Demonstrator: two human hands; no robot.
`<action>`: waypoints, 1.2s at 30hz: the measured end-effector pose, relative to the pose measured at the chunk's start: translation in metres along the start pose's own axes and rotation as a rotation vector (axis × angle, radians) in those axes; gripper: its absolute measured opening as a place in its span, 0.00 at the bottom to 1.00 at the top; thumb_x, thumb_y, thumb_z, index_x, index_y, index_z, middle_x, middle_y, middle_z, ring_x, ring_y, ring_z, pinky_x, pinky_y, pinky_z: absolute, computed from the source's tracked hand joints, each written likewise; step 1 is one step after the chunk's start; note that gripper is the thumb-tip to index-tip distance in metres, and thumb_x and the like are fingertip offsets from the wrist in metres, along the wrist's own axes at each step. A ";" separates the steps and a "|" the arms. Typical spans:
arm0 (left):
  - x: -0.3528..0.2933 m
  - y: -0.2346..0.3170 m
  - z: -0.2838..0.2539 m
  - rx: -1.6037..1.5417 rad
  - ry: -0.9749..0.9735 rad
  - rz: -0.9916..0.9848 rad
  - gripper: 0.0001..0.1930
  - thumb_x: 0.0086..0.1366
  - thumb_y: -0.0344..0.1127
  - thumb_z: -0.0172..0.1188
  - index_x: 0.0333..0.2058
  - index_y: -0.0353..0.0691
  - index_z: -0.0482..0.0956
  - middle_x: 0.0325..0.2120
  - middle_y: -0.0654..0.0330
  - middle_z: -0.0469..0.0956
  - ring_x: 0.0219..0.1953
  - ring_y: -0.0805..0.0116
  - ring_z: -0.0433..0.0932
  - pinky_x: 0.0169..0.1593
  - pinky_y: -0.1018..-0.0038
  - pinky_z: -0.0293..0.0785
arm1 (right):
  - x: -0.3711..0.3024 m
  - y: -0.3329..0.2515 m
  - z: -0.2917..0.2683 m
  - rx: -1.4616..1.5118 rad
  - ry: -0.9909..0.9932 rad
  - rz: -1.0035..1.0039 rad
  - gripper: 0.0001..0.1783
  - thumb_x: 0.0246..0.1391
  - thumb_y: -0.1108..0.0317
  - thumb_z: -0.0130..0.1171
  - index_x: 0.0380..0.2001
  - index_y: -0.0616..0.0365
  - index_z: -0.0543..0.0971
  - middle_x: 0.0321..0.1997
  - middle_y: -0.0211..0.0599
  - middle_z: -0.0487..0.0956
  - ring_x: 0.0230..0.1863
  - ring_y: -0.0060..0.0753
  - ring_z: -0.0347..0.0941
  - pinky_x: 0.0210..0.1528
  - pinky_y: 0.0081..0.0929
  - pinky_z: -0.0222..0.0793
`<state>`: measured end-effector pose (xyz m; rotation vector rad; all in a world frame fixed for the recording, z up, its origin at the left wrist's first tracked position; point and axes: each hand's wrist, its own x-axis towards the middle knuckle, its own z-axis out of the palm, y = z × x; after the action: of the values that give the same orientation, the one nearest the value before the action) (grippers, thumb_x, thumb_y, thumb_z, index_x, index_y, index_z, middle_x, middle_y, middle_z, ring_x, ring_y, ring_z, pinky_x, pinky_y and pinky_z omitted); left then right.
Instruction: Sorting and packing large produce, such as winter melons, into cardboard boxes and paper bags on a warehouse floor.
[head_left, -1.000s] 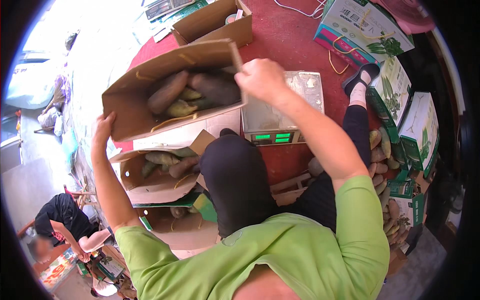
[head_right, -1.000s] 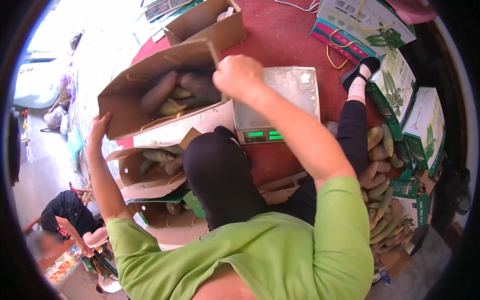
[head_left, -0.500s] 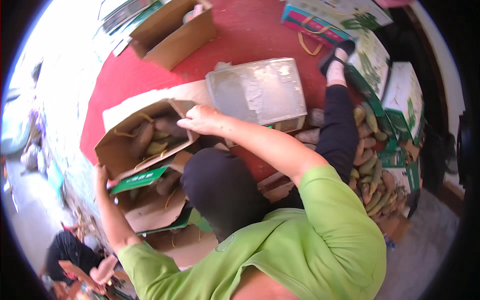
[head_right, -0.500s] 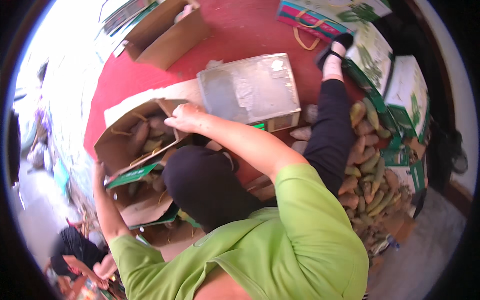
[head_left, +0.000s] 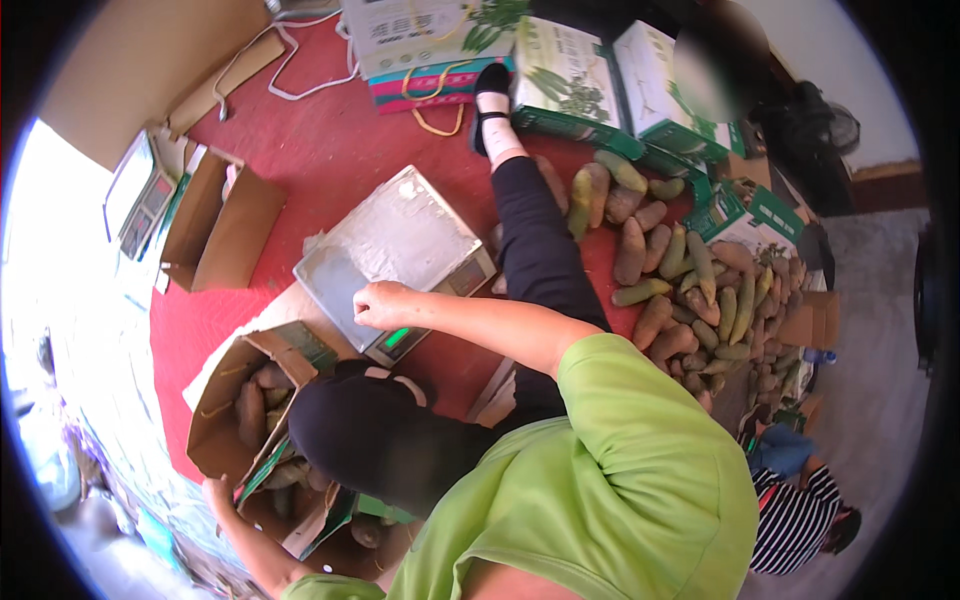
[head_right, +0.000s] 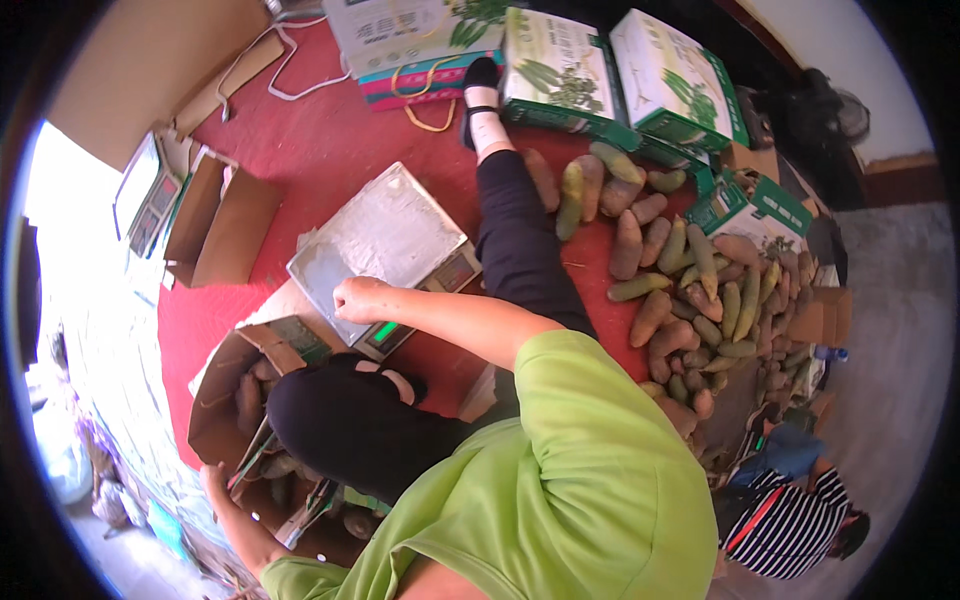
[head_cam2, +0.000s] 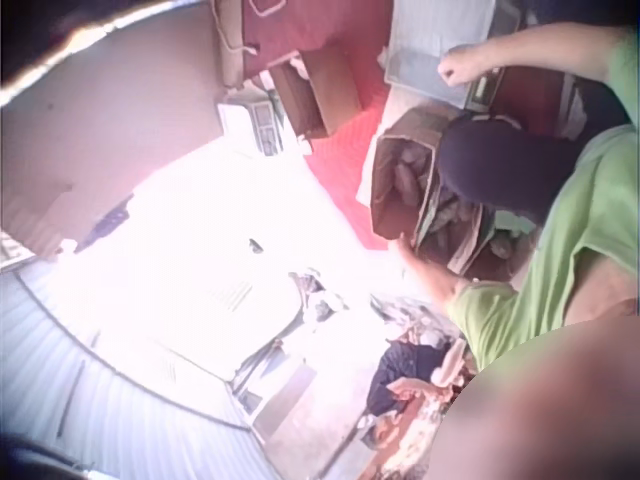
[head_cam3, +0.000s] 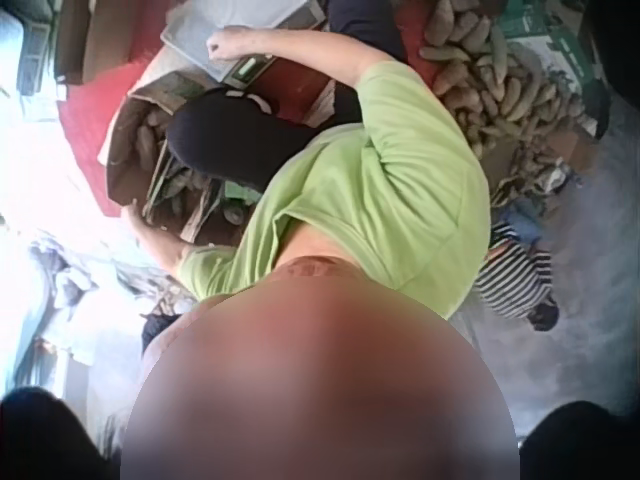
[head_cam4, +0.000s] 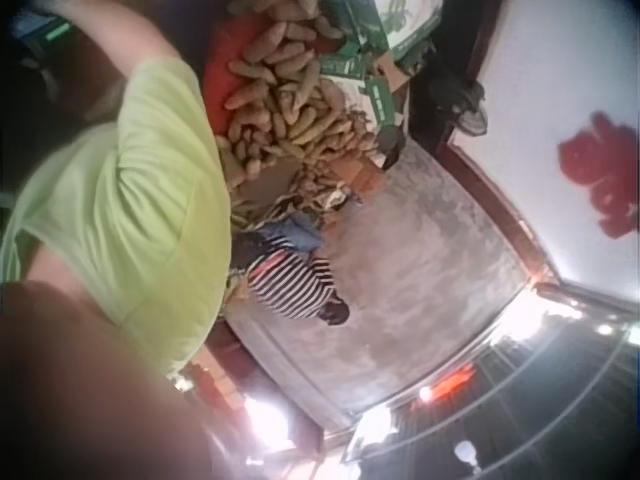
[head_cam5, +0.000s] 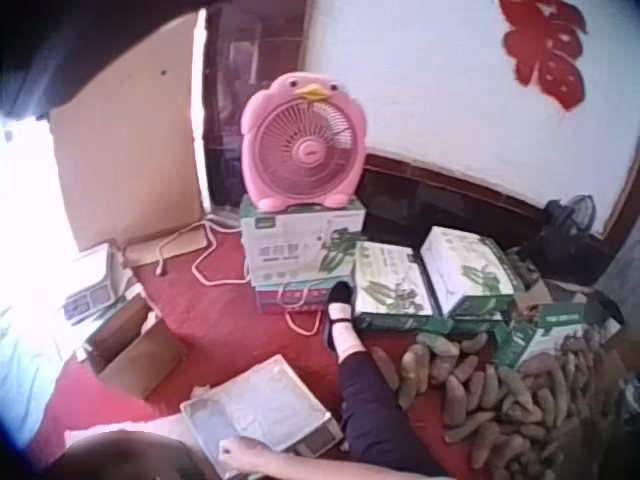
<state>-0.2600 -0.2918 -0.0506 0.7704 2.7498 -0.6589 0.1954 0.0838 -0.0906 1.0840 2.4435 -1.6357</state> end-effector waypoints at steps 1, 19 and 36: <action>-0.003 0.010 -0.007 0.053 -0.065 0.039 0.20 0.53 0.45 0.64 0.30 0.27 0.80 0.31 0.38 0.78 0.37 0.44 0.78 0.41 0.57 0.75 | -0.007 0.006 -0.010 -0.002 0.030 0.009 0.12 0.47 0.59 0.55 0.29 0.55 0.80 0.31 0.41 0.80 0.37 0.42 0.77 0.41 0.36 0.70; -0.238 0.400 -0.242 -0.744 0.050 1.050 0.16 0.59 0.32 0.58 0.46 0.36 0.77 0.41 0.49 0.79 0.45 0.56 0.77 0.49 0.67 0.71 | -0.176 0.109 -0.207 0.750 0.754 0.019 0.07 0.53 0.68 0.57 0.29 0.61 0.78 0.23 0.32 0.77 0.22 0.19 0.71 0.25 0.17 0.67; -0.222 0.478 -0.168 -0.140 -0.277 1.005 0.20 0.56 0.41 0.61 0.47 0.44 0.77 0.36 0.50 0.80 0.42 0.52 0.78 0.47 0.61 0.73 | -0.288 0.318 -0.331 0.943 1.439 0.642 0.39 0.49 0.70 0.58 0.63 0.51 0.54 0.42 0.35 0.73 0.31 0.30 0.72 0.29 0.34 0.68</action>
<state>0.1690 0.0542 -0.0069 1.6587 1.7782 -0.2999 0.7052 0.2686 -0.0925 3.5540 0.7873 -1.9744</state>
